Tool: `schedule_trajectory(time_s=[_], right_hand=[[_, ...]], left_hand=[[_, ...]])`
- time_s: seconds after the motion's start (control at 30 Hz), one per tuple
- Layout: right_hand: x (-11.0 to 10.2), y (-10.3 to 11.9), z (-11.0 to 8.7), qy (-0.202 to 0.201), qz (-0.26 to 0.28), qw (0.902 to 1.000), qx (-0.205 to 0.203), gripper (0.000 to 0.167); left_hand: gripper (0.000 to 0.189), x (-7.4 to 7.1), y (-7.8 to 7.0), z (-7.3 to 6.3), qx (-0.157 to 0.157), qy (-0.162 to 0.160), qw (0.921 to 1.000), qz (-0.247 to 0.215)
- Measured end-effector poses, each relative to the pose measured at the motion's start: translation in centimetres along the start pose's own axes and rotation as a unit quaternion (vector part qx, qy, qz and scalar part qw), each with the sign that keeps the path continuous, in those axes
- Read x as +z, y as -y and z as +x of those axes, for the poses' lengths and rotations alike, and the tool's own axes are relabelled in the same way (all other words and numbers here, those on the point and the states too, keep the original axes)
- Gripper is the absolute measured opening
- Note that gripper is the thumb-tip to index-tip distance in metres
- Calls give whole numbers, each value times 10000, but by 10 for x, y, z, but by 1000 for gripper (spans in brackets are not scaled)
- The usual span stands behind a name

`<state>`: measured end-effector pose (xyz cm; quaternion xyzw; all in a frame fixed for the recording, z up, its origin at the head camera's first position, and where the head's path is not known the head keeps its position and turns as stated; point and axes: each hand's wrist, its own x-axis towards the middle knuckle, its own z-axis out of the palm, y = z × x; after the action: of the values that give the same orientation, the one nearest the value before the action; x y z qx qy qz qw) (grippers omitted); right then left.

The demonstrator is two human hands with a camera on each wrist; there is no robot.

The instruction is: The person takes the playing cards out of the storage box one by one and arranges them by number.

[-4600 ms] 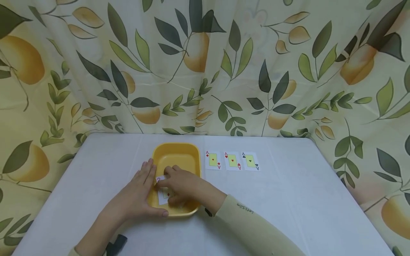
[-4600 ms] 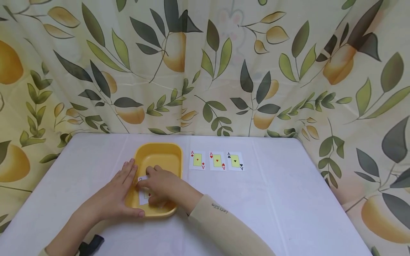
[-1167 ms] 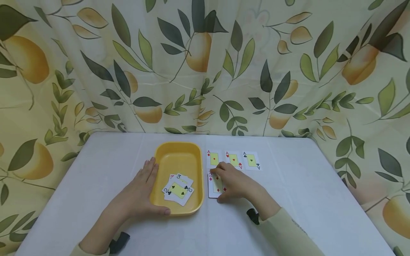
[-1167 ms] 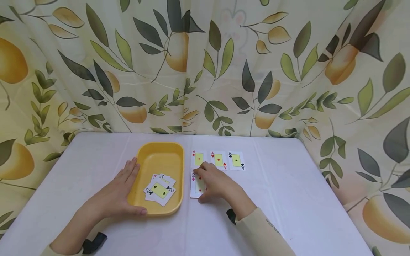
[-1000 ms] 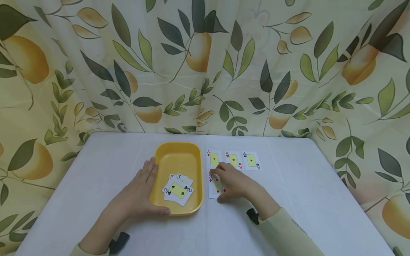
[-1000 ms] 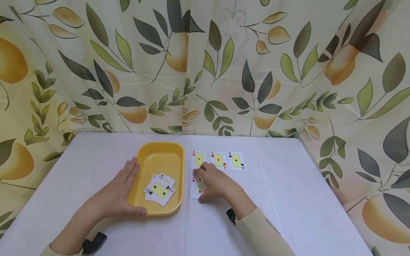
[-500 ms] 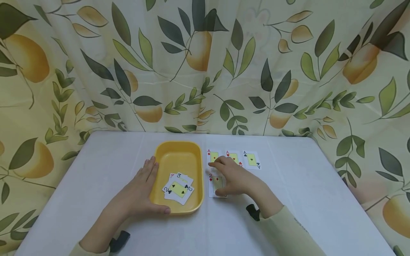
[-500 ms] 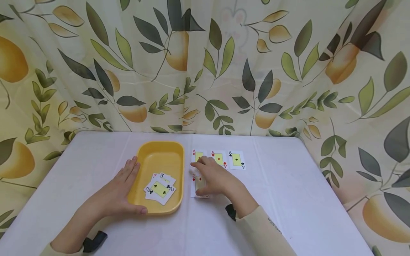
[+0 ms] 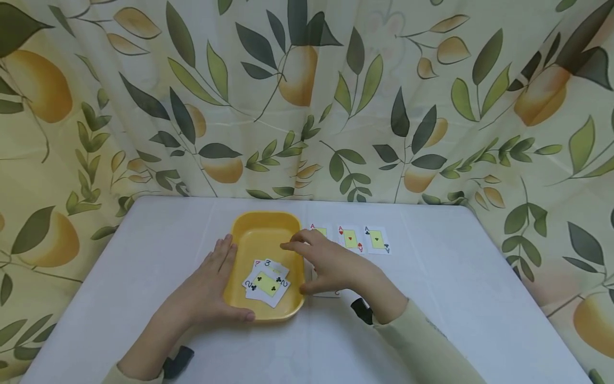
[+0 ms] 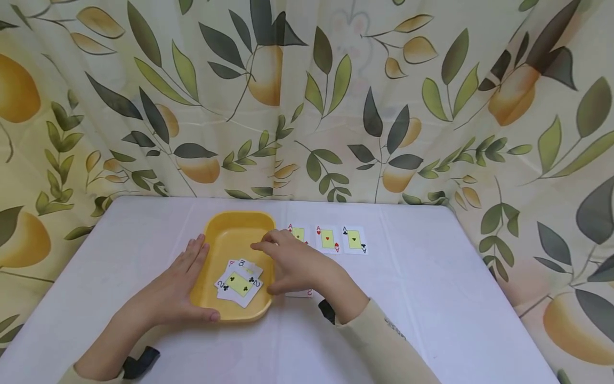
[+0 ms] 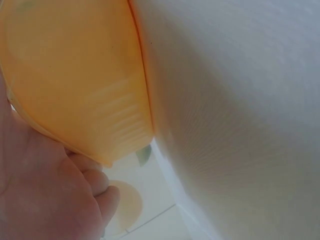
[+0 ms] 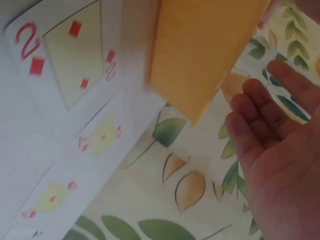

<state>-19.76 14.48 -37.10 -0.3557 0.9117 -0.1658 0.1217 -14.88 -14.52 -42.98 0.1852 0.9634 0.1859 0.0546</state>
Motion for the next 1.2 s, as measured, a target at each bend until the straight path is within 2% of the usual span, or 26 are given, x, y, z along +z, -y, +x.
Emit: schedule_trajectory(time_s=[0.23, 0.37, 0.57, 0.73, 0.9, 1.2], right_hand=[[13, 14, 20, 422, -36, 9979, -486, 83], [25, 21, 32, 730, -120, 9953, -621, 86], [39, 32, 46, 1166, -1004, 9847, -814, 85], [46, 36, 55, 1285, -1564, 9739, -1029, 75], [49, 37, 60, 1272, -1510, 9757, -946, 73], [48, 36, 73, 1319, -1333, 9783, -877, 83]], left_hand=[[148, 0, 0, 0, 1, 15, 10000, -19], [147, -1, 0, -1, 15, 56, 10000, -71], [146, -1, 2, -1, 137, 26, 9999, 11], [145, 0, 3, 0, 164, 80, 9998, -11], [145, 0, 2, 0, 163, 89, 9998, -25], [145, 0, 3, 0, 116, 85, 9999, 14]])
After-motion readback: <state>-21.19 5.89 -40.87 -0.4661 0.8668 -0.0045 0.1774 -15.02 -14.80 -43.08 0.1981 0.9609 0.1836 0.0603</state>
